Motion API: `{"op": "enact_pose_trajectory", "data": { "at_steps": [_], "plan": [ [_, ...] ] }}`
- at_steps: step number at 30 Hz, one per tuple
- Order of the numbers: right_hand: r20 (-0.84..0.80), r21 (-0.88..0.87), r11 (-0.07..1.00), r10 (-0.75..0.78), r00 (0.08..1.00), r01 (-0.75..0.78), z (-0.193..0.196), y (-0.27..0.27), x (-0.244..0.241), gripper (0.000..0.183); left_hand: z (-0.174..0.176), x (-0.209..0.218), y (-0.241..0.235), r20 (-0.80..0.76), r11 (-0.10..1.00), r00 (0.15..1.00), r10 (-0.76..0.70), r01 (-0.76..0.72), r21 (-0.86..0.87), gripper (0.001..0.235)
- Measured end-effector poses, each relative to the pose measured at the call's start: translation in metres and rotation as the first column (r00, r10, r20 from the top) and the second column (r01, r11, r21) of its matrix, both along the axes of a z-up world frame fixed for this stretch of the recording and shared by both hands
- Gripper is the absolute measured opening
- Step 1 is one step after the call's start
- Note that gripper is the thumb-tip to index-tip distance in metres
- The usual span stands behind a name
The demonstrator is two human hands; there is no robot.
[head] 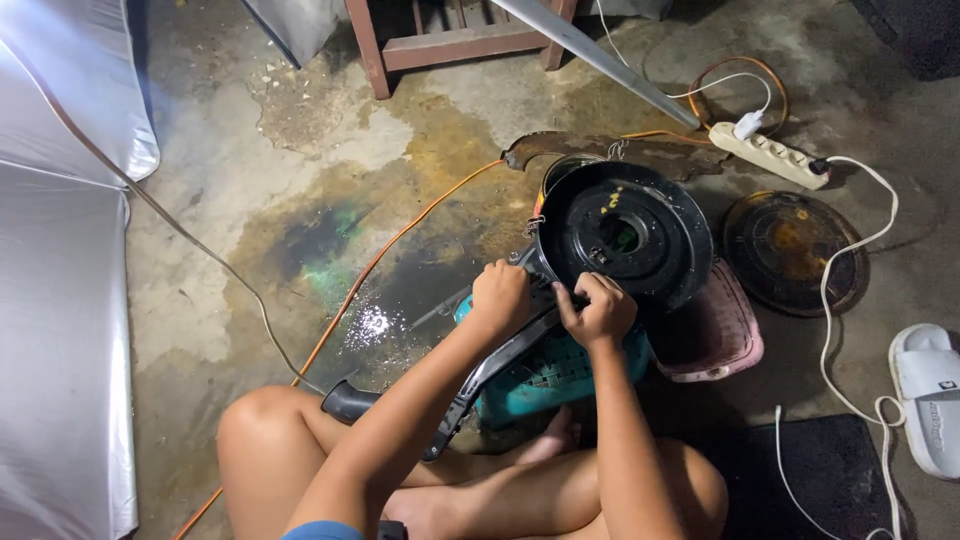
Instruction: The person sits on the floor and scrubs the exterior of a black and teal handheld vacuum cleaner using a small red abrasive pad. They wipe the body and handle of the device while it rests on a teal plastic stool.
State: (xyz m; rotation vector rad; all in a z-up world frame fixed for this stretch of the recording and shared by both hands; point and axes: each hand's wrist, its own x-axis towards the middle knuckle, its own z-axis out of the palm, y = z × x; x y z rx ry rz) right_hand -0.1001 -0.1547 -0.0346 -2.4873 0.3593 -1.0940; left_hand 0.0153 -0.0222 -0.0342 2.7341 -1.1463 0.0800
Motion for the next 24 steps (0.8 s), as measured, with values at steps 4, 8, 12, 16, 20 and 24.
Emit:
{"op": "enact_pose_trajectory", "data": {
  "at_steps": [4, 8, 12, 16, 20, 24],
  "plan": [
    [-0.006, 0.005, 1.000, 0.011, 1.000, -0.011, -0.001, -0.001, -0.001, 0.046, -0.002, 0.005, 0.004, 0.048, 1.000, 0.999, 0.003, -0.004, 0.023, 0.010],
    [-0.006, 0.005, 1.000, 0.015, 1.000, -0.015, 0.002, 0.000, -0.001, 0.048, 0.007, 0.007, 0.008, -0.147, 0.999, 0.989, -0.006, 0.012, 0.036, 0.011],
    [-0.016, 0.018, 1.000, 0.011, 1.000, -0.010, 0.001, 0.000, -0.002, 0.048, -0.006, 0.009, 0.002, -0.129, 0.998, 0.991, -0.042, 0.047, 0.039, 0.012],
    [-0.009, 0.012, 1.000, 0.013, 1.000, -0.012, 0.001, 0.000, 0.000, 0.046, 0.001, 0.006, 0.002, -0.155, 0.996, 0.986, -0.054, 0.065, 0.064, 0.011],
    [-0.008, 0.001, 1.000, 0.023, 1.000, -0.023, 0.002, 0.000, -0.002, 0.047, -0.010, -0.001, 0.003, -0.005, 0.994, 0.998, -0.068, 0.069, 0.086, 0.013],
    [-0.005, 0.025, 0.999, 0.038, 0.999, -0.038, 0.004, 0.000, -0.002, 0.046, -0.005, -0.003, 0.002, 0.018, 0.988, 0.998, -0.065, 0.062, 0.139, 0.016]
  ]
}}
